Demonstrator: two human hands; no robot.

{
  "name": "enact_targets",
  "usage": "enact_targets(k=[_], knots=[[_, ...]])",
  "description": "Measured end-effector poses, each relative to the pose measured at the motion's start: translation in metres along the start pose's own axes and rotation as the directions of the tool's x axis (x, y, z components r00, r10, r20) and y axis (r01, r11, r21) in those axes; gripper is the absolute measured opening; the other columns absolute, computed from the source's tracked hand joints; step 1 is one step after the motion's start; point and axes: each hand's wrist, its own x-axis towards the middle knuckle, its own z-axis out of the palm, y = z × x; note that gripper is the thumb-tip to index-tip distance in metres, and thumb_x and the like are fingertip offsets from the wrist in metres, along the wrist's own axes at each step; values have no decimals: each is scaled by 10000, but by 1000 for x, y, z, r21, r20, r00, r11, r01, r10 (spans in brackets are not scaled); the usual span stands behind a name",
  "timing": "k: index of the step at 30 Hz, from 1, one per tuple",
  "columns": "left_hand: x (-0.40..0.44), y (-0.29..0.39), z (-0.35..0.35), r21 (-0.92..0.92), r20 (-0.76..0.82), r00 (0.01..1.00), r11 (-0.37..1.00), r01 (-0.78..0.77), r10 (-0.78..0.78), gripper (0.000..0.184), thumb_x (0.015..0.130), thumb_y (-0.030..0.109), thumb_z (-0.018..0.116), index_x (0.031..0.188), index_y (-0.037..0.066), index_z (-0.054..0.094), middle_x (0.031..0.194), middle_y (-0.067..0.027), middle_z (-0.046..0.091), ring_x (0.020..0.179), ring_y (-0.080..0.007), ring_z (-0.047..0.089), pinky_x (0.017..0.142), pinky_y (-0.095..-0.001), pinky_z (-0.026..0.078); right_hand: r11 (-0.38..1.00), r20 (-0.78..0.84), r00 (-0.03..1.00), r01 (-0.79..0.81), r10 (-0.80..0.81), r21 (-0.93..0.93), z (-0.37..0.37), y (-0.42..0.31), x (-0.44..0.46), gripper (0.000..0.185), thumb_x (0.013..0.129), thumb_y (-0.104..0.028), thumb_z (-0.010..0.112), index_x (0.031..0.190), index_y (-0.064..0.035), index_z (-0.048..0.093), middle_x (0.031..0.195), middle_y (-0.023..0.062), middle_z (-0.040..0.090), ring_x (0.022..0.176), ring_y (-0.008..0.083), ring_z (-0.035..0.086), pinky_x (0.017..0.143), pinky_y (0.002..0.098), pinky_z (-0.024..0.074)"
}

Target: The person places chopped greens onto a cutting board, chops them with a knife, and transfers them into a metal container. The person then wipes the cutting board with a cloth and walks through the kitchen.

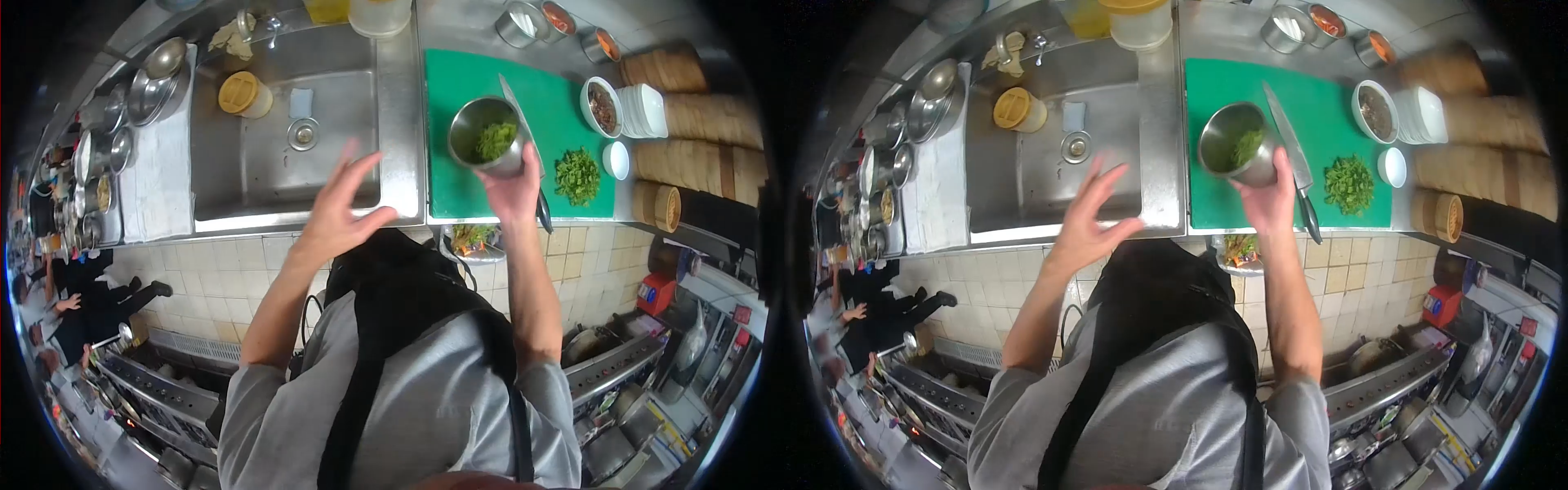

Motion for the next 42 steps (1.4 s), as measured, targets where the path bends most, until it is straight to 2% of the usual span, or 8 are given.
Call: enact_targets(k=[7, 9, 13, 29, 32, 35, 37, 42], knots=[[-67, -87, -60, -53, -86, 971, 975, 218, -222, 725, 836, 113, 814, 1479, 69, 482, 1623, -228, 278, 1491, -314, 337, 1112, -438, 438, 860, -62, 939, 282, -339, -425, 24, -43, 81, 710, 915, -299, 745, 1493, -58, 409, 1440, 150, 512, 1303, 345, 522, 1061, 515, 471], [-78, -94, -69, 57, -149, 946, 953, 298, -287, 727, 821, 196, 848, 1454, 78, 510, 1585, -292, 314, 1436, -377, 417, 1073, -441, 472, 308, 236, 808, 450, -539, -839, 28, -45, 105, 771, 836, -278, 807, 1477, -49, 444, 1464, 202, 490, 1283, 390, 523, 1090, 487, 441], [-82, -97, -82, 109, -155, 951, 952, 286, -268, 720, 820, 222, 851, 1443, 76, 521, 1583, -294, 317, 1440, -399, 405, 1083, -457, 462, -582, 676, 691, 448, -255, -678, 15, -7, 146, 869, 689, -305, 844, 1481, -234, 492, 1458, 253, 463, 1302, 495, 447, 1099, 543, 412], [-50, -66, -93, 245, -202, 976, 961, 127, -77, 628, 795, 168, 841, 1358, 39, 595, 1513, -277, 445, 1411, -377, 449, 1090, -439, 443, -485, 640, 711, 467, -292, -740, 27, -59, 120, 881, 712, -255, 879, 1489, -171, 472, 1560, 218, 325, 1369, 451, 407, 1129, 525, 402], [-49, -52, -76, 231, -277, 961, 972, 43, 24, 541, 815, 123, 807, 1314, 23, 625, 1485, -266, 482, 1343, -355, 525, 1076, -414, 451, -185, 561, 688, 544, -461, -818, 19, -98, 98, 867, 757, -215, 867, 1503, -97, 441, 1540, 198, 384, 1351, 385, 473, 1115, 512, 419], [-41, -33, -45, 191, -378, 921, 981, -25, 97, 446, 846, 78, 767, 1271, 13, 649, 1457, -244, 520, 1276, -334, 583, 1051, -395, 472, 583, 116, 839, 462, -531, -669, -1, -118, 72, 740, 864, -279, 778, 1490, -69, 443, 1494, 165, 465, 1332, 337, 517, 1100, 521, 439], [-26, -5, -10, 129, -459, 888, 991, 29, 34, 363, 862, 21, 736, 1218, 2, 672, 1418, -217, 563, 1207, -302, 631, 1014, -369, 499, 924, 19, 928, 371, -371, -94, -24, -124, 54, 637, 988, -426, 577, 1521, -132, 388, 1497, 186, 452, 1359, 416, 480, 1086, 578, 444], [13, 51, 97, 185, -403, 870, 956, -227, 285, 344, 836, -37, 745, 1173, -4, 682, 1387, -205, 587, 1161, -292, 661, 979, -374, 530, 883, 329, 937, -55, -116, 466, -80, -103, 13, 793, 938, -668, 463, 1512, -123, 404, 1504, 185, 469, 1381, 449, 448, 1035, 719, 419]])
